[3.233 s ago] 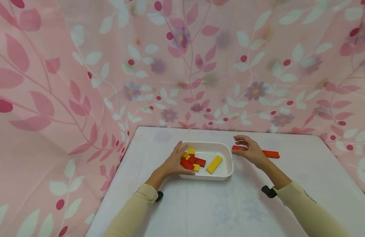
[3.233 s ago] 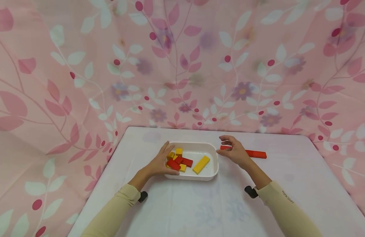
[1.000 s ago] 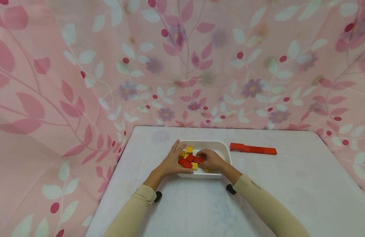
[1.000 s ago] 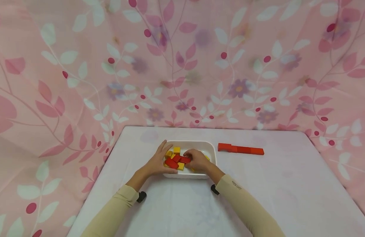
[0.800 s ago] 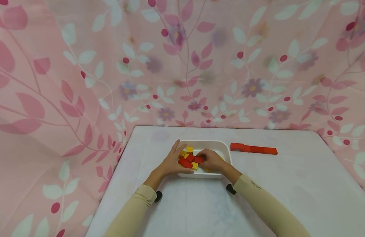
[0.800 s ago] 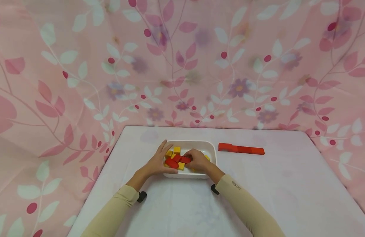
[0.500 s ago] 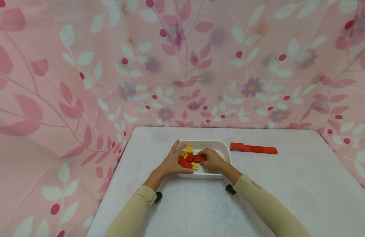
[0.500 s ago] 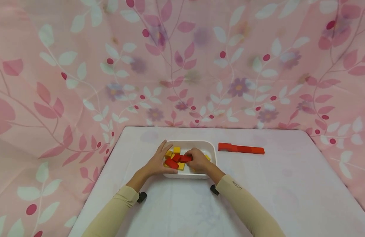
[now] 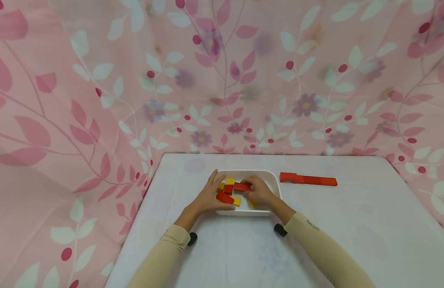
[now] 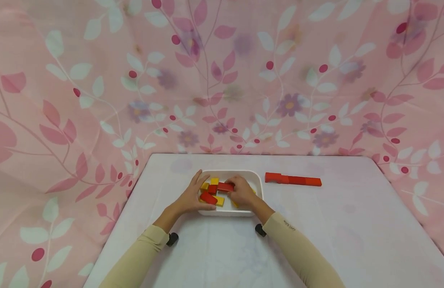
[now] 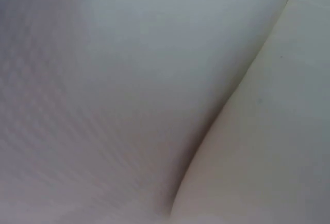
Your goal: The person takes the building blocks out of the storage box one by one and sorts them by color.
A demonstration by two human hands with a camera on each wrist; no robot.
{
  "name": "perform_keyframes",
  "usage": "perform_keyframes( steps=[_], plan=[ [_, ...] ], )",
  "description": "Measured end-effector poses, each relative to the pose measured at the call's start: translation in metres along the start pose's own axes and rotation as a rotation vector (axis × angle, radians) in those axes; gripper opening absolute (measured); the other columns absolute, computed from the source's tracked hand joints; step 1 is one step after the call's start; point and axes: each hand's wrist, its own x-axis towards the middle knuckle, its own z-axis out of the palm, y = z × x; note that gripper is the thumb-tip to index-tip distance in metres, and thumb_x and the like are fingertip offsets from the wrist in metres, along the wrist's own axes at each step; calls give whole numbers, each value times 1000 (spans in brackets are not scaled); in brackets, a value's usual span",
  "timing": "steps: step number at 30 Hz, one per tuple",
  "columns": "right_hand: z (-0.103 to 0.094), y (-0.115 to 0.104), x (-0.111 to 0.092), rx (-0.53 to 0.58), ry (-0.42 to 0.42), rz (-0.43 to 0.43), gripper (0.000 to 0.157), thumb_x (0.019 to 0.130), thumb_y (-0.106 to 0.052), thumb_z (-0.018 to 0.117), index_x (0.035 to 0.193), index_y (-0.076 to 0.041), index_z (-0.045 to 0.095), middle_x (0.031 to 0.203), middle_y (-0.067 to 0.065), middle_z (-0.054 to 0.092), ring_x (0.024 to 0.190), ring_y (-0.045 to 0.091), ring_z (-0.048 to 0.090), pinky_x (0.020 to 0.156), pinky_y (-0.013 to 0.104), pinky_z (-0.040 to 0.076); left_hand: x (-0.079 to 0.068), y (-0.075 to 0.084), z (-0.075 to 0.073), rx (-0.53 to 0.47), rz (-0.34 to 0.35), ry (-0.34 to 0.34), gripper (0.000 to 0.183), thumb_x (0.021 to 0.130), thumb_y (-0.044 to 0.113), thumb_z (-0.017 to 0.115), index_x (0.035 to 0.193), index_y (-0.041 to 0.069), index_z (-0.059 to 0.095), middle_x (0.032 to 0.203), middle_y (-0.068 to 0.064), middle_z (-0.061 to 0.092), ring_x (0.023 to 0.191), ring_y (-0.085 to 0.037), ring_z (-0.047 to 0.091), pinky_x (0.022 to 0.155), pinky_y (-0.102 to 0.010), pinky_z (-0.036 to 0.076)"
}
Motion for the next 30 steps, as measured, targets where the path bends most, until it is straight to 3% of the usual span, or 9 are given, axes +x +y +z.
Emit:
perform_keyframes(
  steps=[7,16,21,25,30],
  plan=[
    [0,-2,-1,18,-8,9,39,83,-5,74,122,-13,69,113,2,60,102,19,55,102,41,52,1,-1,0,-2,-3,-5,117,63,66,82,157,32,23,168,-5,1,151,-34,20,110,-62,38],
    [-1,-4,-1,39,7,-13,40,83,-1,73,122,-10,68,122,6,61,108,22,55,104,44,50,0,0,-2,16,2,-14,118,63,67,82,158,31,21,168,-6,1,151,-34,21,111,-61,38],
    [-3,-6,-1,29,8,-16,42,82,1,72,122,-14,68,122,4,60,108,21,55,103,42,51,0,2,-4,20,-21,-27,127,62,67,82,160,27,11,168,-4,-1,152,-33,20,112,-59,36],
    [-5,-7,-3,46,35,-42,41,83,4,70,120,-13,69,121,5,61,105,22,54,98,42,53,0,4,-4,14,-44,-34,132,62,68,81,161,24,5,168,-2,-4,153,-33,17,113,-59,35],
    [-8,-6,-5,43,44,-99,40,85,3,70,121,-12,68,122,6,61,103,22,54,92,37,54,0,1,-2,19,-60,-37,132,61,70,80,160,29,3,168,2,-6,153,-32,16,113,-59,36]
  ],
)
